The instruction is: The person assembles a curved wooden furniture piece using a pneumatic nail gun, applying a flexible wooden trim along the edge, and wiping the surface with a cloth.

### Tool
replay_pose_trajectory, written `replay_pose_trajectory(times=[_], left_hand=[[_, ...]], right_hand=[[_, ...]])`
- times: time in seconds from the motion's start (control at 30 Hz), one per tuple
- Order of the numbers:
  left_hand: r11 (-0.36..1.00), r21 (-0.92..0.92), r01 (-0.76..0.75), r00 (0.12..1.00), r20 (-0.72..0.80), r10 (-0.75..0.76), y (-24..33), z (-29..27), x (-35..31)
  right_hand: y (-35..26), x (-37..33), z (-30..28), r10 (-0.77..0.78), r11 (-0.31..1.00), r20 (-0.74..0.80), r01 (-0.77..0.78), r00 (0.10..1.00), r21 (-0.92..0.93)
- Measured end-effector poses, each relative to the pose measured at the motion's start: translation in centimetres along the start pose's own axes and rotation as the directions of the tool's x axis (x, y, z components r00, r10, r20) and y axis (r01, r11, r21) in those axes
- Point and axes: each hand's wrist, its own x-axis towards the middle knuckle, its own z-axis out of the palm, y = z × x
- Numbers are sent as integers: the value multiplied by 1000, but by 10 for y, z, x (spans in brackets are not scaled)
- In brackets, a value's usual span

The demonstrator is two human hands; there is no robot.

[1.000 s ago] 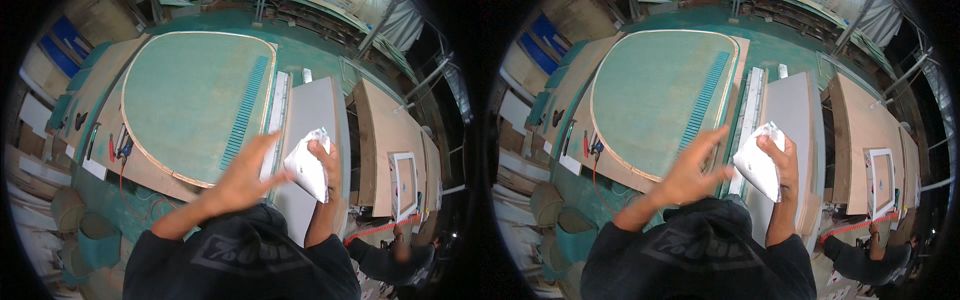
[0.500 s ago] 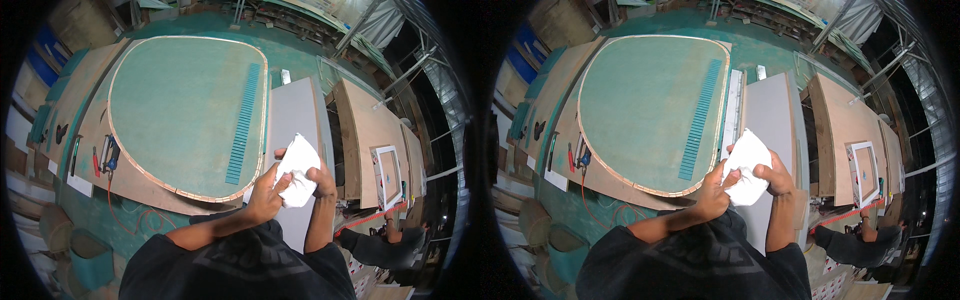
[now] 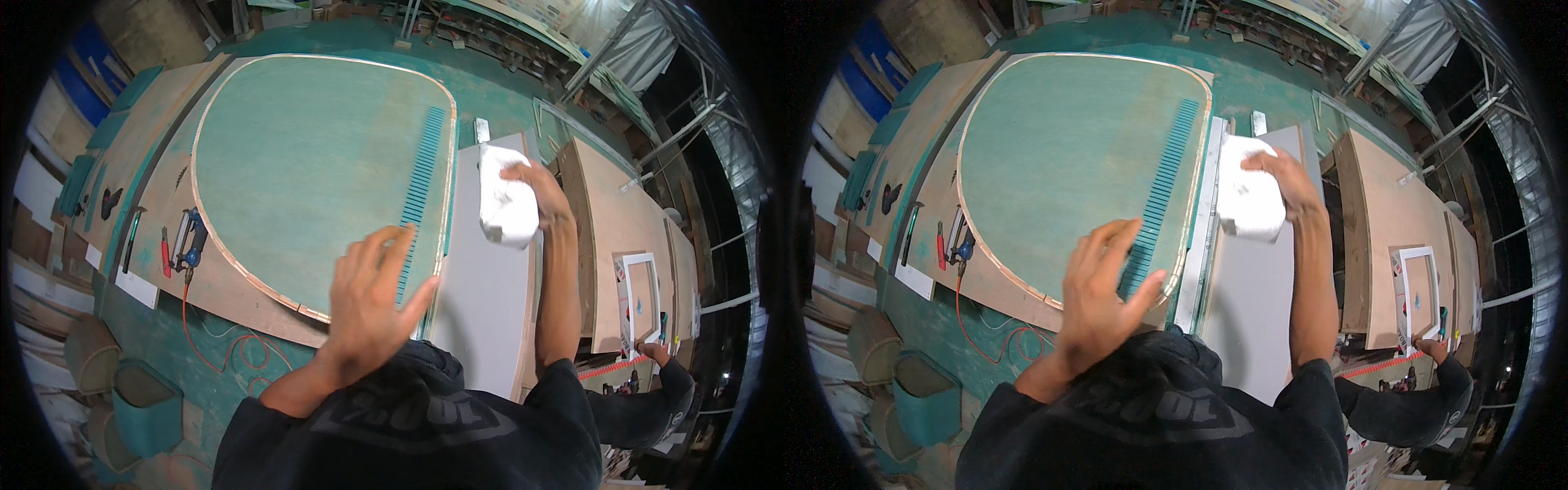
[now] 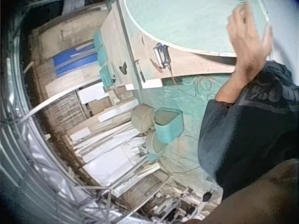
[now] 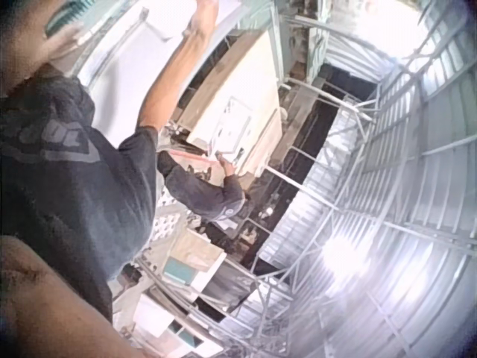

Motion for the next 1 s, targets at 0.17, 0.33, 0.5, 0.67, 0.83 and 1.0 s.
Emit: replay_pose_trajectory(times=[0.17, 0.33, 0.5, 0.67, 0.83, 1.0], left_hand=[[994, 96, -59, 980, 194, 40, -42, -11, -19], [981, 19, -191, 964, 194, 184, -60, -9, -19], [970, 59, -235, 962, 157, 223, -55, -11, -21], [970, 81, -231, 961, 174, 214, -64, -8, -20], [974, 67, -215, 963, 181, 200, -68, -5, -22], [976, 49, -212, 961, 193, 199, -68, -6, -20]], right_hand=[[-18, 90, 0, 80, 992, 108, -69, 991, -106], [-24, 145, -1, 218, 945, 13, -208, 976, -251], [-25, 157, -1, 234, 906, 2, -218, 972, -362], [-28, 177, 10, 283, 883, 99, -219, 954, -415], [-33, 177, 12, 239, 871, 58, -188, 969, -454], [-32, 191, 2, 252, 842, 149, -141, 956, -521]])
